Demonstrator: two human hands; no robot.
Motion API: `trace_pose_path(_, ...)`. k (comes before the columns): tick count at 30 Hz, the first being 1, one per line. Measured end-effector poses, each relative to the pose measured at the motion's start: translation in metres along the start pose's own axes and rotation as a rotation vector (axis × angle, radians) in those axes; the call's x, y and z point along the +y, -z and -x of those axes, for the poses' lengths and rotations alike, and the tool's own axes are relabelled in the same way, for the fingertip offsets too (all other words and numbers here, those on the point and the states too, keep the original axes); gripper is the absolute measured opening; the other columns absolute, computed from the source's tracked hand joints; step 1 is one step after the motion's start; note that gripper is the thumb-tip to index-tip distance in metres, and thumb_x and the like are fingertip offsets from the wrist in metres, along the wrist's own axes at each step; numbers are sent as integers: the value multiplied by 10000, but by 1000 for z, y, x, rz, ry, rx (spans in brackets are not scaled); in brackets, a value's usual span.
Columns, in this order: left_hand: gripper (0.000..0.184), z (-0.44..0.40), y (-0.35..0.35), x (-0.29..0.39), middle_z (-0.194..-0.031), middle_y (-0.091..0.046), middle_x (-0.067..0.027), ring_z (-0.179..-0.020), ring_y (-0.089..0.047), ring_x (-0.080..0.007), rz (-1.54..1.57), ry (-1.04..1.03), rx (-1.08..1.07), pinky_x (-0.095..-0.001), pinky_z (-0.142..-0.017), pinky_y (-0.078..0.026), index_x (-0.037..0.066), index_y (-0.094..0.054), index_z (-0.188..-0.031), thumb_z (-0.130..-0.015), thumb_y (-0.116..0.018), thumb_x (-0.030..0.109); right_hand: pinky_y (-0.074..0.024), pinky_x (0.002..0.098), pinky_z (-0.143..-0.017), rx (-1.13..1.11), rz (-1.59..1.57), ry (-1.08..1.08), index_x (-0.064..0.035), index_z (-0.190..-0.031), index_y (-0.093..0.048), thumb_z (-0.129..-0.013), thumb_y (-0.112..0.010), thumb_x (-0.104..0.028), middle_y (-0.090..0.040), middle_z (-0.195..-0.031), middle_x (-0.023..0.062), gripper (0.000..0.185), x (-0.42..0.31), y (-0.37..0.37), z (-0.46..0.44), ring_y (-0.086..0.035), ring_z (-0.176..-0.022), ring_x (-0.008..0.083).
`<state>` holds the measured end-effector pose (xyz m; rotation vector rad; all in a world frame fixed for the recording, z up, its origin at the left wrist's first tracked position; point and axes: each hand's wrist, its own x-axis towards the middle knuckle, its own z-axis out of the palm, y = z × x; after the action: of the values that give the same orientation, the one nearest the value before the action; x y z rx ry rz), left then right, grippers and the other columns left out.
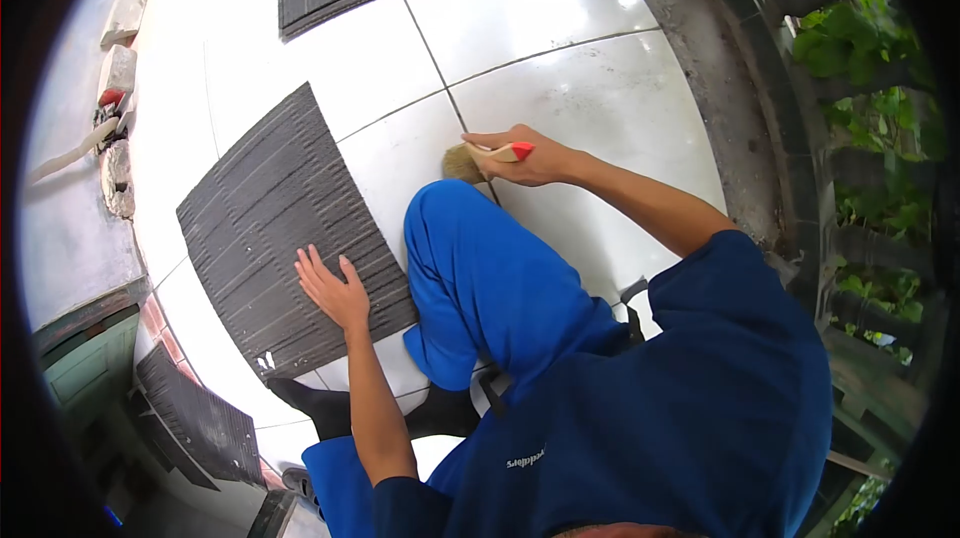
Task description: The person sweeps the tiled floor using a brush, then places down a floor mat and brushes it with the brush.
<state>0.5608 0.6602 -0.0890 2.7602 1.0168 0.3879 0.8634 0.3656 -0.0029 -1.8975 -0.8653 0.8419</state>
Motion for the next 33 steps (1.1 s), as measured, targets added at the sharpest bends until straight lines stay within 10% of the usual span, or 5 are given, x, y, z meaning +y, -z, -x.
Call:
trace_pose_path(5, 582, 9, 1, 1, -1604, -299, -153, -1485, -236, -385, 1, 28, -7, -544, -1204, -159, 67, -365, -1517, -1007, -492, 317, -540, 354, -788, 512, 264, 110, -75, -1179, -652, -968, -583, -190, -719, -1009, 167, 249, 134, 135, 85, -705, -865, 262)
trace_pose_path(9, 573, 8, 0, 3, -1601, -304, -154, -1484, -239, -383, -22, 18, 15, -544, -1207, -153, 67, -370, -1514, -1006, -486, 305, -524, 363, -720, 636, 1113, -746, -30, -973, -650, -973, -606, -188, -693, -837, 152, 164, 198, 277, 197, -660, -794, 157)
trace_pose_path(26, 574, 31, 2, 1, -1619, -252, -185, -1496, -201, -398, -39, 25, -70, -555, -1200, -141, 40, -331, -1532, -1051, -413, 343, -509, 383, -956, 525, 499, 514, -71, -1387, -571, -964, -597, -274, -673, -1212, 218, 471, 115, 81, -10, -668, -1094, 281)
trace_pose_path(29, 567, 35, 0, -1, -1616, -262, -182, -1494, -208, -396, -14, 9, -36, -552, -1199, -147, 39, -336, -1529, -1050, -413, 334, -521, 374, -678, 948, 224, -523, -79, -1013, -732, -955, -633, -338, -734, -879, 96, 283, 182, 228, 66, -684, -787, 211)
trace_pose_path(33, 554, 38, 3, 6, -1609, -279, -180, -1486, -228, -399, -81, 39, -21, -544, -1201, -155, 38, -345, -1523, -1049, -411, 317, -545, 340, -760, 1042, 770, -522, -36, -1146, -685, -958, -625, -317, -735, -963, 179, 343, 188, 291, 134, -704, -860, 201)
